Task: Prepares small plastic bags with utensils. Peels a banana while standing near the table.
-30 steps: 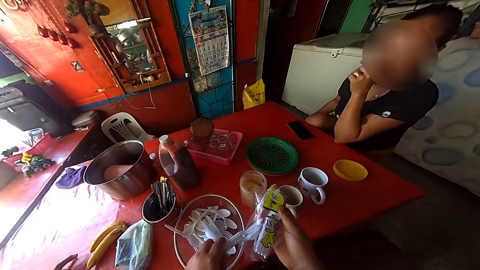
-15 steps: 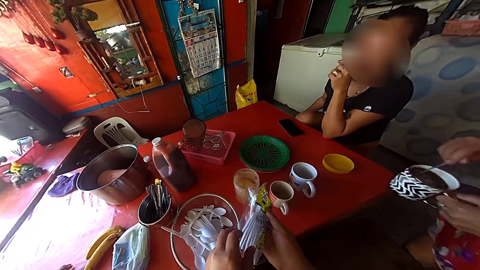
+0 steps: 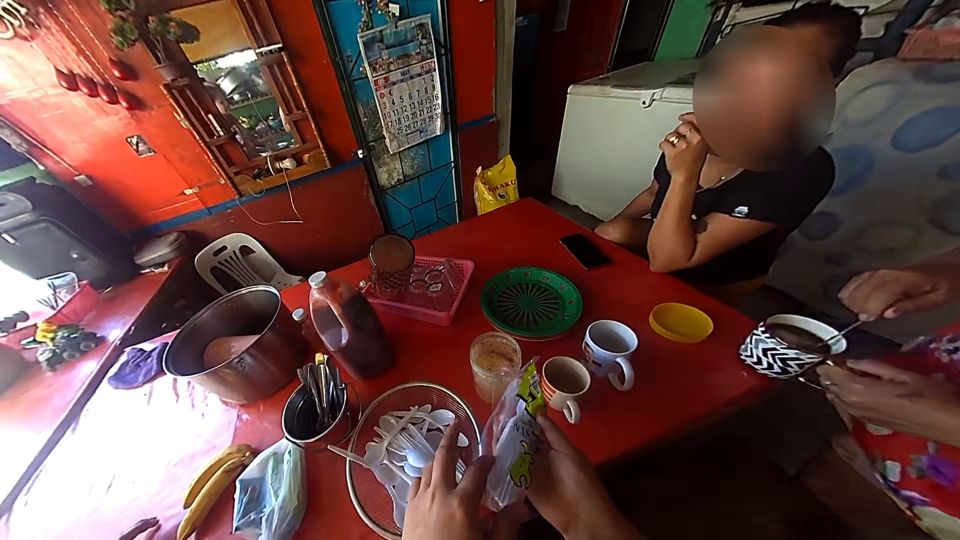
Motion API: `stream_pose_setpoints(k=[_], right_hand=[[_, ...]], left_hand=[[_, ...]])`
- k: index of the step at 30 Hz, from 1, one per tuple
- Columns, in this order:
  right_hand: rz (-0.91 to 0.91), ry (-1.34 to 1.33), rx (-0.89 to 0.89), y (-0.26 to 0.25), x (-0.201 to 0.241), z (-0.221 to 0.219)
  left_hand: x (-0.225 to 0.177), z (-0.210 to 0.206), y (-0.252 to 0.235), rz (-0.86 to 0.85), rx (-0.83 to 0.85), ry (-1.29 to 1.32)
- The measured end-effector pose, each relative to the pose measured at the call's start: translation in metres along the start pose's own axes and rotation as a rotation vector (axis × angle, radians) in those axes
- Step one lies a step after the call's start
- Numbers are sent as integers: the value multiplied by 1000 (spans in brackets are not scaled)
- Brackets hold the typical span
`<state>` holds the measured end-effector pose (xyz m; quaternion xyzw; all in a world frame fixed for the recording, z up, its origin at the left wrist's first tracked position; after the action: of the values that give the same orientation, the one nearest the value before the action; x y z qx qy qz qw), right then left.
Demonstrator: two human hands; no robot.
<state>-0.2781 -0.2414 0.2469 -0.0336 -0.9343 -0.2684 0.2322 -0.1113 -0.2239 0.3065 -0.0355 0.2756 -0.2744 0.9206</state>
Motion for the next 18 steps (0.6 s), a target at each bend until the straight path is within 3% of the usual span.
stream_pose_setpoints(k=[6,13,15,18], right_hand=[[-12,1,47,-3,-3,4],[15,52,-19,-15,9,16],[30,52,-28,-17,16,19],[53,68,-65,-19,26,21]], left_hand=[[-3,-9,3,-9,92,62],[10,14,5,-54,-20,158],[27,29,-1,10,-67,179],[85,40,-20,200,-191,54]])
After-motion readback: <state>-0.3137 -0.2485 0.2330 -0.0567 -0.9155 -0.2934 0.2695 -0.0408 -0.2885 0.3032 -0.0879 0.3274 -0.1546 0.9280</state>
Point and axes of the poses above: each hand's wrist, its own y-axis away from the middle knuckle, its own z-axis out of the back of the hand, x = y × z, the point moved 2 cm from there along -y, towards the middle knuckle, and after that the axes turned 2 degrees about -z, right-handed, at the moved point
